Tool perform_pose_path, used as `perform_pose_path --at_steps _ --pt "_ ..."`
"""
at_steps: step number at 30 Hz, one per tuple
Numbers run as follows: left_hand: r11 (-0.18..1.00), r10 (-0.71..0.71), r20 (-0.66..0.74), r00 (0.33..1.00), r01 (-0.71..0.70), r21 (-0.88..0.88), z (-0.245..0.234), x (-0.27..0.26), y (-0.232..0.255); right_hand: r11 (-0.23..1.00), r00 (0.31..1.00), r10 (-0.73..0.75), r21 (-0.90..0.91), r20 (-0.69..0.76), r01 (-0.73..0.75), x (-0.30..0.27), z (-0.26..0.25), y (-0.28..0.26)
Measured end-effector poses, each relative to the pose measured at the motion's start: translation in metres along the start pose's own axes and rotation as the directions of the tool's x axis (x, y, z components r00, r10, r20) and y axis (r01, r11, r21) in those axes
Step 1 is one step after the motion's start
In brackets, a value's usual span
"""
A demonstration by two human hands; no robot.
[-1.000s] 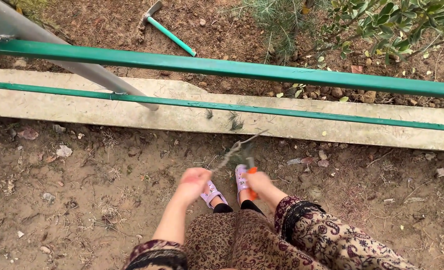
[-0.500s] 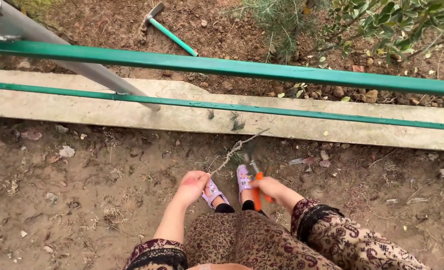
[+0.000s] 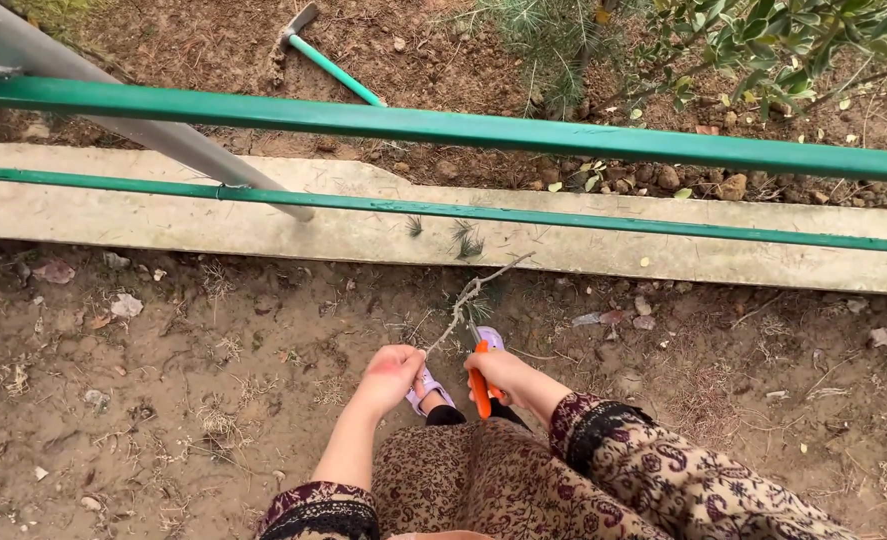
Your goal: Cleaning dead leaves from potted plants and pruning a small tree using garden shears in a backyard garden.
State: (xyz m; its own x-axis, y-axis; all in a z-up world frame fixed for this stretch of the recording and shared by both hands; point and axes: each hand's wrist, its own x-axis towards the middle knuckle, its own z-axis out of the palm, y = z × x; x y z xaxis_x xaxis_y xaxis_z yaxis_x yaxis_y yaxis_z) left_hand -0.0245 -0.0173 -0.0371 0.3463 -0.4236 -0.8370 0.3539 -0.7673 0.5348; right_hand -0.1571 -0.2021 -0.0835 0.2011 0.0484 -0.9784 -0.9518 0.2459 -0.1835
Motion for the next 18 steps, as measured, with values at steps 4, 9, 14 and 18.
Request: perform_pose_path --at_steps 4,9,14,18 --pt "1.0 0.016 0.008 1.0 -0.016 -0.013 0.003 -0.006 0.005 0.999 0.999 0.023 -0.022 -0.03 -0.024 -0.011 0.007 -0.008" --pt "0.998 0.049 0.026 0.998 -0.048 -0.033 0.004 -0.012 0.006 1.0 0.996 0.005 -0.001 -0.085 -0.005 0.001 0.009 -0.003" --pt "0.999 0.048 0.032 0.998 -0.047 -0.02 0.003 -0.014 0.004 0.998 0.99 -0.04 -0.063 -0.136 0.032 0.017 0.015 0.006" --pt "0.999 0.043 0.022 0.999 -0.043 -0.021 0.003 -0.01 -0.003 0.989 0.983 -0.059 -0.145 -0.176 0.033 0.03 0.016 0.014"
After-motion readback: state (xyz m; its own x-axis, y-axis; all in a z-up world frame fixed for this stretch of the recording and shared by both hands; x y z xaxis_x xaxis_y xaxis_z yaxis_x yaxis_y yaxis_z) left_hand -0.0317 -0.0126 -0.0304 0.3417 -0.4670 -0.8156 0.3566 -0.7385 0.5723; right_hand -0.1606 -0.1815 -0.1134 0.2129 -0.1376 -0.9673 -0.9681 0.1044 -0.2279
